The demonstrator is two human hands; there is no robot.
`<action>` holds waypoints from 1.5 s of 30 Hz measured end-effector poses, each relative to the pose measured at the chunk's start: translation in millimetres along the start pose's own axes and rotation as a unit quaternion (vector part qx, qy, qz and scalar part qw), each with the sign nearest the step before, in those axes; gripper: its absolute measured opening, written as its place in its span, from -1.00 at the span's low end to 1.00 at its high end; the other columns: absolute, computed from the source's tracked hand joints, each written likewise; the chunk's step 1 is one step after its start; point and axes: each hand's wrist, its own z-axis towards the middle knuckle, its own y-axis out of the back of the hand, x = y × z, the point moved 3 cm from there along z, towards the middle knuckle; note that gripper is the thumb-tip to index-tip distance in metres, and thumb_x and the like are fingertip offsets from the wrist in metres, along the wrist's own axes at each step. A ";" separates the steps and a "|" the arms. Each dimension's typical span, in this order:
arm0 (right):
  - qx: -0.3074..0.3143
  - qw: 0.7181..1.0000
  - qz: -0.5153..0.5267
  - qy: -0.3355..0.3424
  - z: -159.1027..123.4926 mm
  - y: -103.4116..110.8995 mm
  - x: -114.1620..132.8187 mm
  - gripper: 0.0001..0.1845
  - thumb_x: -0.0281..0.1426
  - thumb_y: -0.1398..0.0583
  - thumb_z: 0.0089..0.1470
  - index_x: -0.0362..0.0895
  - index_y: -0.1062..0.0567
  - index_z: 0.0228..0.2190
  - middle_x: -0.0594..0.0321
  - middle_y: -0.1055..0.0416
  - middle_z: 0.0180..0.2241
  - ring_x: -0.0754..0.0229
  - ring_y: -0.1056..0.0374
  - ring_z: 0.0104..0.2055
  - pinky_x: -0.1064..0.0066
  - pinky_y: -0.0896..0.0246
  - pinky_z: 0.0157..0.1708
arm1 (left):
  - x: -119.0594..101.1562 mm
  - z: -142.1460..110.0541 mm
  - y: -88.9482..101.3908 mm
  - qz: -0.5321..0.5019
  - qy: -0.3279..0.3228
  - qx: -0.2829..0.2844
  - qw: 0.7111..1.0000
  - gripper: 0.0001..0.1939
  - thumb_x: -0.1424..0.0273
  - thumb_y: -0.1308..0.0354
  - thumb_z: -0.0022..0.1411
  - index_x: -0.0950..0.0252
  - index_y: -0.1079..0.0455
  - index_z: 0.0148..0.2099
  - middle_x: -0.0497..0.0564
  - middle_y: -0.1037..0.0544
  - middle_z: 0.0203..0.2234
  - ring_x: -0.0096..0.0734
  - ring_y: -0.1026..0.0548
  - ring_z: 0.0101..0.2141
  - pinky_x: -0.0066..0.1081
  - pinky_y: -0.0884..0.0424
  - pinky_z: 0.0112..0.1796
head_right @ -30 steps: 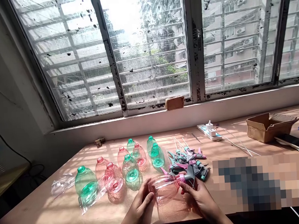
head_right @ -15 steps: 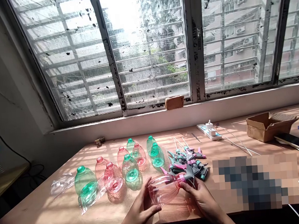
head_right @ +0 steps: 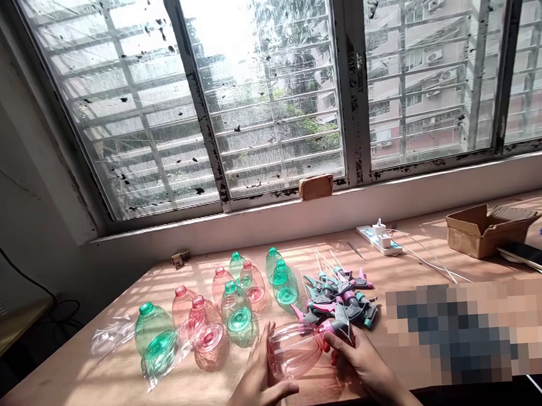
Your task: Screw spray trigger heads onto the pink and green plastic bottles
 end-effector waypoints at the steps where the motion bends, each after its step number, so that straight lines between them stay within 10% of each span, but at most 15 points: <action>1: -0.007 1.000 0.004 -0.001 0.8 1.4 -0.5 -0.39 0.07 -0.55 -0.19 -0.12 -0.50 -0.38 0.39 -0.44 -0.62 0.28 -0.32 -0.67 0.53 -0.16 -0.75 | -6.7 -1.7 2.7 0.000 0.004 0.007 1.000 0.14 -0.15 -0.25 0.27 0.28 0.19 0.60 0.24 0.11 0.56 0.25 0.23 0.53 0.18 0.31 0.45; 5: -0.032 0.999 0.020 -0.006 3.9 5.1 -2.7 -0.35 0.06 -0.57 -0.23 -0.12 -0.52 -0.29 0.35 -0.47 -0.56 0.22 -0.40 -0.60 0.57 -0.12 -0.78 | -17.3 -2.2 7.0 -0.070 -0.011 -0.001 0.997 -0.16 -0.14 -0.03 0.43 0.14 -0.02 0.56 0.14 -0.13 0.52 0.15 -0.03 0.49 0.13 0.14 0.45; 10: -0.033 0.999 0.031 0.000 2.9 1.4 -1.7 -0.36 0.06 -0.57 -0.22 -0.13 -0.55 -0.31 0.38 -0.45 -0.57 0.29 -0.36 -0.64 0.53 -0.21 -0.71 | -2.3 5.0 -2.7 -0.193 -0.085 0.002 0.977 0.04 -0.02 -0.40 0.23 0.04 0.04 0.57 0.19 -0.14 0.49 0.18 -0.32 0.36 0.02 -0.30 0.33; 14: -0.028 0.999 0.040 -0.010 0.6 0.2 1.1 -0.38 0.03 -0.58 -0.21 -0.12 -0.57 -0.28 0.35 -0.52 -0.48 0.31 -0.38 -0.63 0.51 -0.26 -0.65 | -1.7 1.8 -1.2 -0.159 -0.144 -0.050 0.975 0.18 -0.06 -0.52 0.04 0.03 -0.01 0.55 0.17 0.08 0.55 0.30 0.01 0.49 0.09 -0.16 0.40; 18: -0.025 0.999 0.025 -0.009 0.8 2.2 3.0 -0.35 0.04 -0.58 -0.23 -0.12 -0.57 -0.27 0.33 -0.53 -0.47 0.26 -0.41 -0.63 0.48 -0.25 -0.66 | -7.5 -2.2 4.9 -0.158 -0.076 -0.057 0.983 -0.08 -0.10 -0.23 0.34 0.08 0.01 0.56 0.13 0.18 0.58 0.12 0.08 0.52 0.05 0.00 0.45; 23: -0.008 1.000 0.016 -0.012 2.0 3.0 1.2 -0.33 0.08 -0.57 -0.24 -0.12 -0.53 -0.28 0.37 -0.46 -0.54 0.21 -0.42 -0.62 0.53 -0.15 -0.74 | -9.6 2.1 6.9 -0.177 -0.019 -0.030 0.983 -0.21 -0.16 -0.09 0.40 0.17 -0.22 0.47 0.25 -0.32 0.42 0.15 -0.25 0.41 0.09 -0.10 0.42; 28: -0.023 0.999 0.020 -0.018 1.8 3.0 -1.0 -0.33 0.08 -0.56 -0.23 -0.11 -0.51 -0.29 0.33 -0.50 -0.53 0.22 -0.42 -0.62 0.54 -0.16 -0.76 | -7.4 2.8 2.8 -0.206 -0.052 -0.023 0.977 0.09 -0.08 -0.48 0.10 0.07 -0.08 0.52 0.29 -0.25 0.43 0.18 -0.46 0.24 0.02 -0.43 0.23; 34: -0.019 0.999 0.040 -0.007 0.4 2.2 1.2 -0.37 0.04 -0.58 -0.23 -0.11 -0.53 -0.32 0.34 -0.48 -0.54 0.27 -0.38 -0.60 0.54 -0.21 -0.70 | -1.1 -2.9 1.8 -0.113 -0.027 -0.008 0.993 0.35 -0.05 -0.55 -0.01 0.15 0.15 0.60 0.26 0.03 0.54 0.27 0.12 0.51 0.11 0.12 0.45; 40: -0.014 0.999 0.030 -0.019 1.6 3.5 3.2 -0.38 0.08 -0.55 -0.17 -0.14 -0.55 -0.32 0.29 -0.52 -0.51 0.26 -0.41 -0.59 0.52 -0.21 -0.68 | -1.9 2.0 -3.6 -0.181 -0.047 0.014 0.982 0.03 -0.04 -0.45 0.15 0.10 -0.09 0.52 0.23 -0.36 0.37 0.19 -0.38 0.32 0.04 -0.25 0.34; 45: 0.004 1.000 0.018 -0.012 1.0 -0.6 -0.2 -0.36 0.08 -0.55 -0.19 -0.14 -0.50 -0.35 0.34 -0.49 -0.55 0.29 -0.38 -0.64 0.56 -0.18 -0.74 | 4.7 3.6 -1.1 -0.108 -0.131 -0.033 0.985 0.06 -0.07 -0.47 0.10 0.07 -0.11 0.51 0.22 0.23 0.56 0.30 0.01 0.48 0.11 -0.12 0.39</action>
